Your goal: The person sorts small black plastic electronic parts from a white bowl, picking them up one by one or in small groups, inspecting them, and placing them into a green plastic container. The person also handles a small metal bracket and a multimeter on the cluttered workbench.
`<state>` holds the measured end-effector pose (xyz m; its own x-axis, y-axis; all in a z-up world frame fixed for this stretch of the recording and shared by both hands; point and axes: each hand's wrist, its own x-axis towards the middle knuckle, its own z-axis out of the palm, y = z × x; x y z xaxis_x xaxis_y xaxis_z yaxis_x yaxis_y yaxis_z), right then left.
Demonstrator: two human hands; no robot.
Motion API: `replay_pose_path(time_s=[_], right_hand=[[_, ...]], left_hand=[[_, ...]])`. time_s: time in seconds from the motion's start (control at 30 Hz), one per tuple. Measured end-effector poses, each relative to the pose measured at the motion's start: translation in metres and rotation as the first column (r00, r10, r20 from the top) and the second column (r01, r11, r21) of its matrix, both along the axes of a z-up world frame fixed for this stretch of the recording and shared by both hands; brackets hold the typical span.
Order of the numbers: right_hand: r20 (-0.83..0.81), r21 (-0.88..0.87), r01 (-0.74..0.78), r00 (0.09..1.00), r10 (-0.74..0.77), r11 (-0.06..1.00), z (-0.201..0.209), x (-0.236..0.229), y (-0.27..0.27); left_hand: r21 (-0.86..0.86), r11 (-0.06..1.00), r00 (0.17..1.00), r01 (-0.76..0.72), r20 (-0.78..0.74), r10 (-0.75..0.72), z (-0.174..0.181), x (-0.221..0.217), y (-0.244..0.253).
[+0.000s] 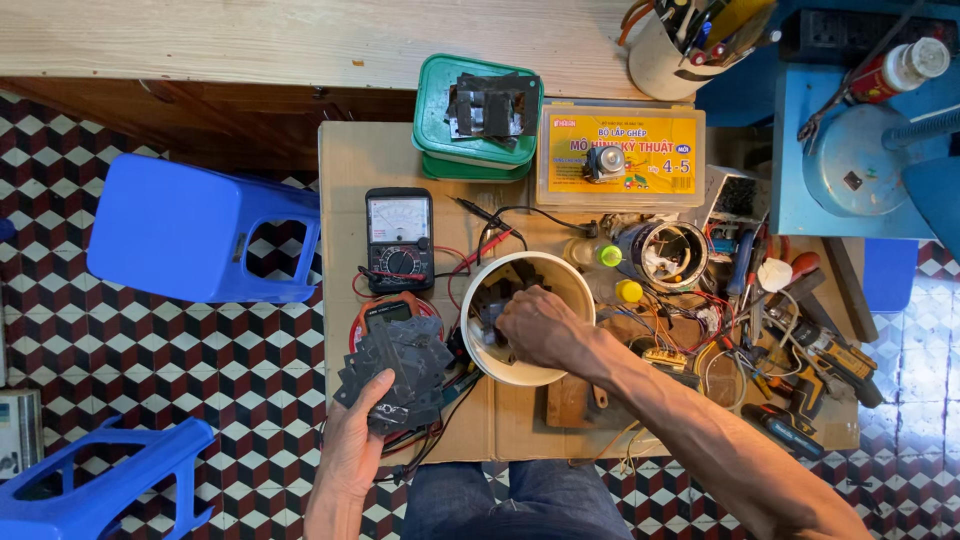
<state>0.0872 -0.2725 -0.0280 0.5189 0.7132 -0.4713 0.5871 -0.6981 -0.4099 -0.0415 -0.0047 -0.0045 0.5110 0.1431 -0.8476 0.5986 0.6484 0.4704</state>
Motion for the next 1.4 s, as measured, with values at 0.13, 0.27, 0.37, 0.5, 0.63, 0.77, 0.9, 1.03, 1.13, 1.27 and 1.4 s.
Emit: replay_pose_path(time_s=[0.13, 0.27, 0.37, 0.5, 0.63, 0.77, 0.9, 1.03, 1.13, 1.27, 1.4], right_hand=[[-0.285, -0.113, 0.457, 0.836, -0.469, 0.882, -0.027, 0.010, 0.017], [-0.085, -0.023, 0.515, 0.853, -0.515, 0.857, -0.069, -0.013, 0.049], [0.008, 0.054, 0.567, 0.823, -0.569, 0.822, -0.098, -0.031, 0.053], [0.034, 0.082, 0.621, 0.780, -0.625, 0.779, -0.127, -0.041, 0.054], [0.021, 0.062, 0.630, 0.774, -0.633, 0.774, -0.130, -0.033, 0.060], [-0.078, 0.147, 0.764, 0.643, -0.762, 0.629, -0.096, -0.030, 0.054], [-0.165, 0.210, 0.888, 0.444, -0.881, 0.408, -0.045, -0.036, 0.048], [-0.481, 0.265, 0.949, 0.282, -0.830, 0.168, -0.005, -0.060, 0.028], [-0.459, 0.044, 0.921, 0.362, -0.811, 0.386, -0.004, -0.065, 0.013], [-0.112, 0.055, 0.732, 0.680, -0.724, 0.679, -0.027, -0.065, 0.011], [-0.118, 0.265, 0.630, 0.772, -0.624, 0.730, -0.039, -0.070, 0.001]], left_hand=[[-0.005, 1.000, 1.000, 0.003, -0.004, -0.003, -0.001, 0.001, -0.002], [-0.004, 1.000, 1.000, -0.022, 0.010, 0.022, -0.001, -0.003, 0.001], [-0.001, 1.000, 0.999, -0.029, -0.022, 0.029, -0.004, -0.009, 0.006], [-0.002, 0.998, 0.996, -0.060, -0.059, 0.060, -0.008, -0.018, 0.012], [0.009, 0.997, 0.994, -0.074, -0.084, 0.075, -0.009, -0.023, 0.017], [0.022, 0.998, 0.992, -0.057, -0.110, 0.059, -0.010, -0.026, 0.015], [0.007, 1.000, 0.998, -0.030, -0.058, 0.030, -0.009, -0.023, 0.010], [-0.009, 1.000, 1.000, -0.029, -0.009, 0.029, -0.001, -0.016, 0.003], [-0.025, 0.999, 1.000, -0.022, 0.010, 0.022, 0.006, -0.011, 0.000], [-0.015, 1.000, 0.999, 0.012, 0.041, -0.011, 0.014, -0.007, -0.003], [-0.032, 0.999, 0.998, 0.000, 0.069, 0.002, 0.016, -0.011, 0.000]])
